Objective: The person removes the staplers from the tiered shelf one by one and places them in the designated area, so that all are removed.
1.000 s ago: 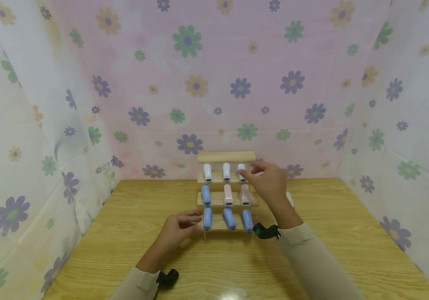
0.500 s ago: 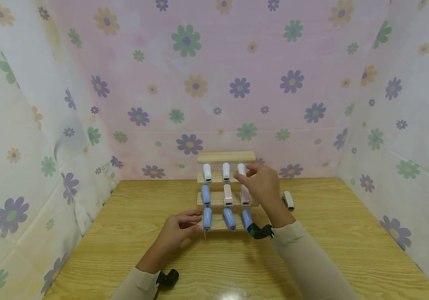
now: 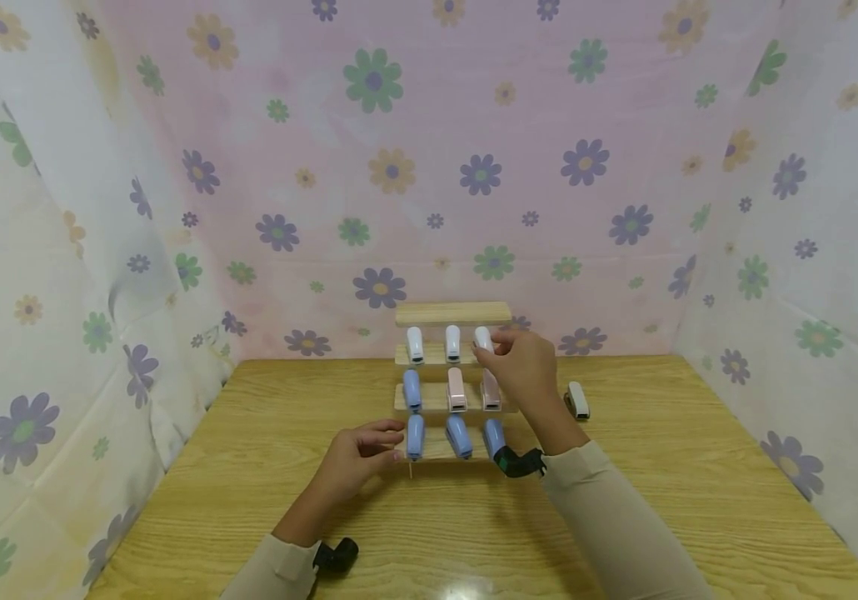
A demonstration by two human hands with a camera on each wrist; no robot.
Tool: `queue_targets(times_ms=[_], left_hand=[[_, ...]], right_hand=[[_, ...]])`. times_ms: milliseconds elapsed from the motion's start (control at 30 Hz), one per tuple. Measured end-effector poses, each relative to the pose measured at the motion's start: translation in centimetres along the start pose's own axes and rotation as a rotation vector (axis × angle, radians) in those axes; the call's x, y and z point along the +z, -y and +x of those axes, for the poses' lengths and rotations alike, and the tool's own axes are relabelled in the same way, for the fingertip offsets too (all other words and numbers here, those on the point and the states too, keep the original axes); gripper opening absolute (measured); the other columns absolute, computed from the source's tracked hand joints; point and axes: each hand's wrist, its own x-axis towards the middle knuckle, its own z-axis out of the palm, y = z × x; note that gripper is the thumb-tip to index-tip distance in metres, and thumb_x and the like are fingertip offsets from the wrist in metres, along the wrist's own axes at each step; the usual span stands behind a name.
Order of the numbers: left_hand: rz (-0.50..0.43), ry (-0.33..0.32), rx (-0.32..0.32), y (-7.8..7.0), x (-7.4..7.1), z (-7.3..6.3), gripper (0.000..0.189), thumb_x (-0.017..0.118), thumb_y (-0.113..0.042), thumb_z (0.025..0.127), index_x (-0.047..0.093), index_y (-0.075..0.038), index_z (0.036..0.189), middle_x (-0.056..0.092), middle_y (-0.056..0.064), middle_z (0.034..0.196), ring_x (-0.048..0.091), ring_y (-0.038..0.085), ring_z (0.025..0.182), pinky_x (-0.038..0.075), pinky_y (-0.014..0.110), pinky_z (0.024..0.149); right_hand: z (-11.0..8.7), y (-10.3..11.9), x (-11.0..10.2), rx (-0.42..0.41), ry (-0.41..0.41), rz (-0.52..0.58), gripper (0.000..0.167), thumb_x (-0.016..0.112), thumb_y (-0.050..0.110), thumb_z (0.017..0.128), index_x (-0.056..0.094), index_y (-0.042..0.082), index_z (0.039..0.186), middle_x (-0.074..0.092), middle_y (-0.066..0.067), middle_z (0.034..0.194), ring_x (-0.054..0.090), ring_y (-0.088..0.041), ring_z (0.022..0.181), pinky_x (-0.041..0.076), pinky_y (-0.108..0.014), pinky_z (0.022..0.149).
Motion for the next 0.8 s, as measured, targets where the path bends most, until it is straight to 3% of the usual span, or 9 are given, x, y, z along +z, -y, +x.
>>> queue_targets(times_ms=[167, 433, 800], left_hand=[[0.000, -0.001, 0.005, 0.20, 0.00, 0.05, 0.031, 0.080, -0.016, 0.092, 0.078, -0.008, 0.122, 0.064, 0.010, 0.144, 0.070, 0.028, 0.117, 0.058, 0.020, 0.089], [-0.002, -0.004, 0.014, 0.28, -0.01, 0.09, 0.031, 0.081, -0.016, 0.092, 0.078, -0.008, 0.122, 0.064, 0.010, 0.143, 0.070, 0.029, 0.117, 0.058, 0.020, 0.089], [-0.002, 0.002, 0.017, 0.24, -0.05, 0.10, 0.031, 0.080, -0.016, 0.092, 0.078, -0.008, 0.122, 0.064, 0.010, 0.143, 0.070, 0.028, 0.118, 0.058, 0.019, 0.088]], right_hand=[[0.07, -0.27, 0.11, -0.016, -0.021, 0.003, 0.036, 0.082, 0.035, 0.088, 0.081, 0.007, 0.111, 0.079, -0.010, 0.090, 0.069, -0.022, 0.072, 0.052, -0.030, 0.052], [-0.06, -0.49, 0.08, -0.041, -0.054, -0.034, 0.035, 0.080, 0.035, 0.087, 0.082, 0.008, 0.110, 0.078, -0.008, 0.088, 0.067, -0.019, 0.066, 0.047, -0.030, 0.048], [-0.38, -0.90, -0.40, -0.009, -0.062, 0.044, 0.035, 0.082, 0.031, 0.087, 0.081, 0.007, 0.113, 0.079, -0.012, 0.095, 0.074, -0.023, 0.078, 0.055, -0.031, 0.052]])
